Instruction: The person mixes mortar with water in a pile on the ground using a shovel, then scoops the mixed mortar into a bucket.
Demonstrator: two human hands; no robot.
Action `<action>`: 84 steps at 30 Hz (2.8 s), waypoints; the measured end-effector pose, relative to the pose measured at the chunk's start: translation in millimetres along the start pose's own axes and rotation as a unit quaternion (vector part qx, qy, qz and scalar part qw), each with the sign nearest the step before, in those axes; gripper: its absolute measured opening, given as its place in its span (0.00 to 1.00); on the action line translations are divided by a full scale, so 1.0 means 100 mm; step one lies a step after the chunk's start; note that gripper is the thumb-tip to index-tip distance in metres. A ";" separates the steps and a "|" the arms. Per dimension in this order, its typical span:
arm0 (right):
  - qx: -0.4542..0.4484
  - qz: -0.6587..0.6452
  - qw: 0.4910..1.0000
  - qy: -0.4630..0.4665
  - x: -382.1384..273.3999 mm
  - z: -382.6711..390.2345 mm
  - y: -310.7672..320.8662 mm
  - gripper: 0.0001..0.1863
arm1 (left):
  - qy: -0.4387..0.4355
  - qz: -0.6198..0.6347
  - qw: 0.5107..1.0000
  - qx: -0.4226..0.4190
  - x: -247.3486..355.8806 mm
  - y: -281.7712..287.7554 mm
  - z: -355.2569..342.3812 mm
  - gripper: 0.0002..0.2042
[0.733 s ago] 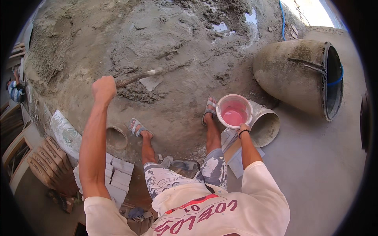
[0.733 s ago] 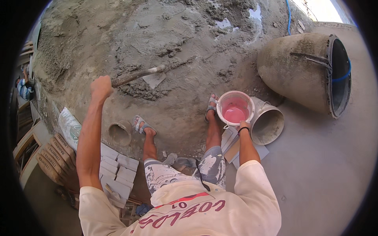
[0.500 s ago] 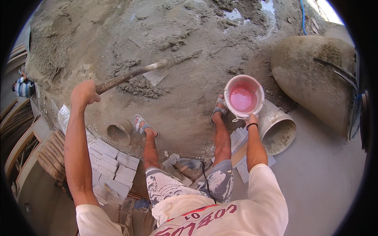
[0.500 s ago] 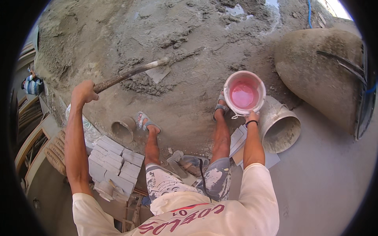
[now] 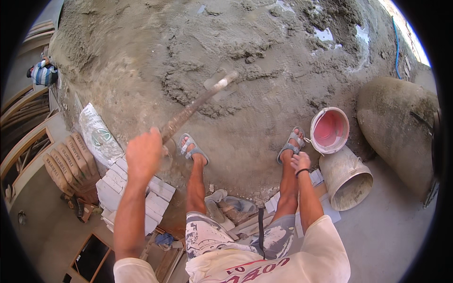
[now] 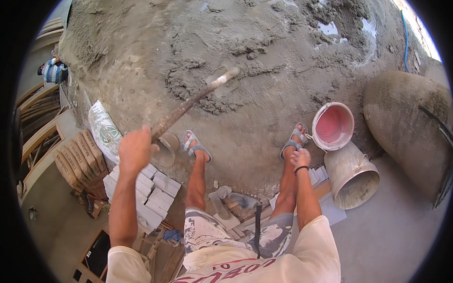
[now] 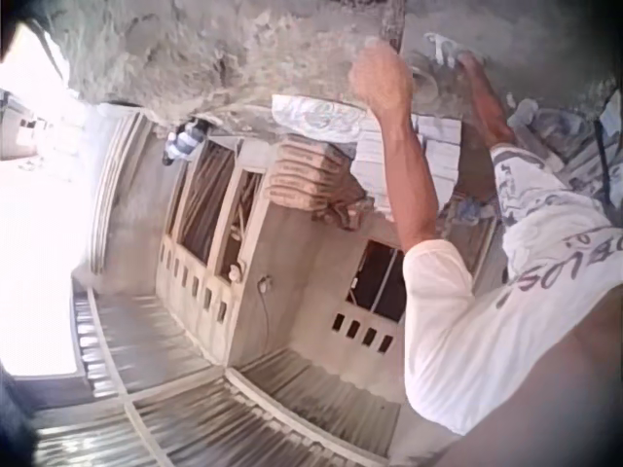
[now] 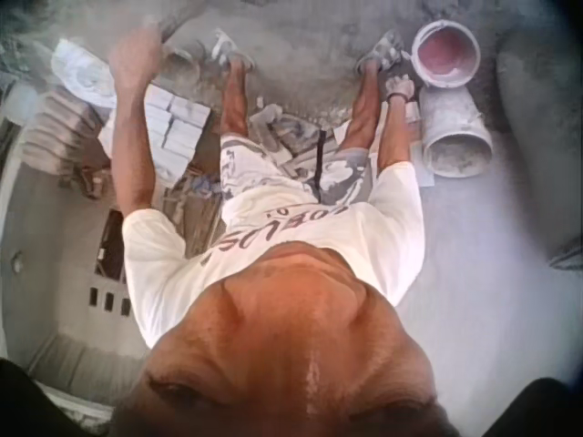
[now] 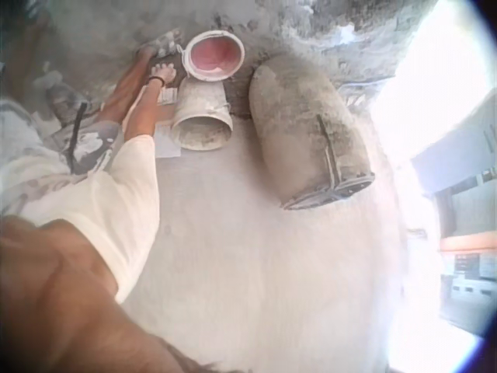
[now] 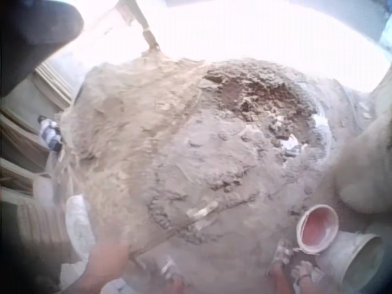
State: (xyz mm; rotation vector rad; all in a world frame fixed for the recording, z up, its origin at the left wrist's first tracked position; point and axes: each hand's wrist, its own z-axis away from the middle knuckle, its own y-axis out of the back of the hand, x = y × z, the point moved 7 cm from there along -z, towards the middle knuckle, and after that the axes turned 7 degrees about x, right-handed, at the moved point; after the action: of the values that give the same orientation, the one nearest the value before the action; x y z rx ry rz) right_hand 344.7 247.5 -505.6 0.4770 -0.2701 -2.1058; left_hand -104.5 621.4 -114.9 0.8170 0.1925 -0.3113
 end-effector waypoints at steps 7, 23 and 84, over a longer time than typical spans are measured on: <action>-0.387 -0.080 0.893 -0.216 0.27 2.65 -3.90 0.37 | 0.091 0.230 0.963 -0.112 -0.18 -1.56 1.19 0.23; -0.118 0.168 0.942 0.267 -2.65 2.04 -4.89 0.07 | 0.095 0.685 0.721 -0.050 0.55 -2.12 -0.43 0.22; -0.019 0.190 0.960 0.206 0.35 1.40 -3.31 0.12 | 0.248 0.491 0.759 -0.349 1.67 -5.15 2.14 0.23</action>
State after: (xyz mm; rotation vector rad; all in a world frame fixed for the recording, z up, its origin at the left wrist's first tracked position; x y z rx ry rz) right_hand 17.5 399.8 -509.8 0.7620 -0.0683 -1.5926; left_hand -114.7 99.3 -371.7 0.1421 0.3198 0.9587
